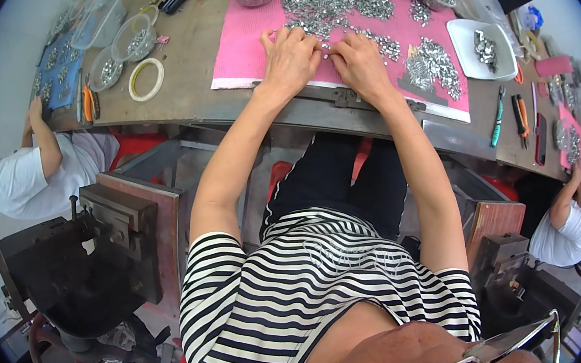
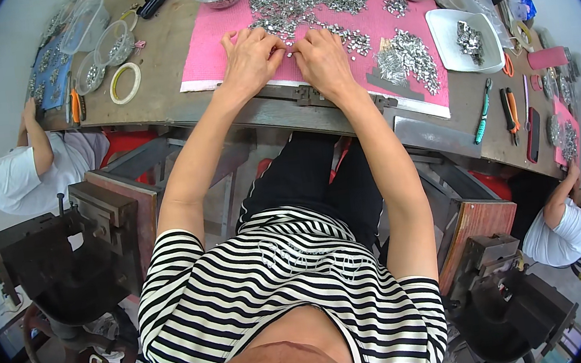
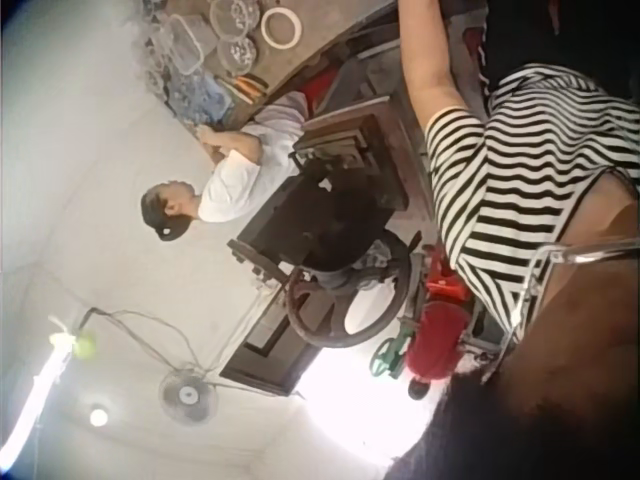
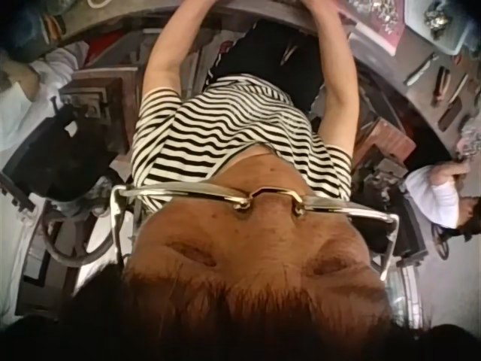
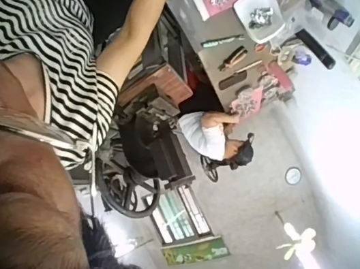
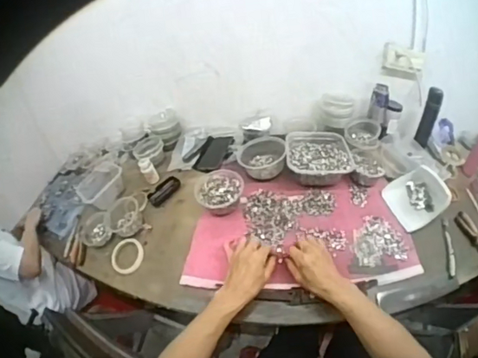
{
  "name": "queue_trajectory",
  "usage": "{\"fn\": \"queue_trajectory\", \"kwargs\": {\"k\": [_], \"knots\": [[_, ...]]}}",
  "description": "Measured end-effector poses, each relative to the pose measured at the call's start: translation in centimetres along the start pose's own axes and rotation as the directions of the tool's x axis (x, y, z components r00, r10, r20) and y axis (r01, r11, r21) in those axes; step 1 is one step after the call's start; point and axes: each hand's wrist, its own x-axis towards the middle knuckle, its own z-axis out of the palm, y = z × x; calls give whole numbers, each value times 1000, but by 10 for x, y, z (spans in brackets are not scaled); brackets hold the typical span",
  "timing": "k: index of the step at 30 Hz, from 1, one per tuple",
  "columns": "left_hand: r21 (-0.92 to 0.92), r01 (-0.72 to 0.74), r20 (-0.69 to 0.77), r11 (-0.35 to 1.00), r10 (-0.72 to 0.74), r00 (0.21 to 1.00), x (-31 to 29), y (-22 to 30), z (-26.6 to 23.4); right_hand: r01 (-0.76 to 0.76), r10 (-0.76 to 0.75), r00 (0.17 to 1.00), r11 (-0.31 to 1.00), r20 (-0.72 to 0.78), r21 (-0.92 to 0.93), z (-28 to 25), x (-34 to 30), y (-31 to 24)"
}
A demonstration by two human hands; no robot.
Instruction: The person arranges small metal pieces into a metal slot tool by hand, places the tool into a manual press machine, and turns the wheel before removing the tool to insert more pieces.
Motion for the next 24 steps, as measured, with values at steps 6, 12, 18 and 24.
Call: {"fn": "queue_trajectory", "kwargs": {"k": [6,12,18,24], "knots": [[12,-3,58,1000,2,998,3,-1,0,24,-22,1000,995,21,-100,3,7,-3],[14,-5,50,1000,4,999,5,2,0,75,-74,997,988,11,-133,-1,6,2],[-225,-145,-44,964,139,989,-13,39,-15,-142,123,988,960,90,241,-60,-30,15],[-305,-222,0,926,233,972,-30,73,2,-124,108,991,960,75,252,-85,-75,0]]}}
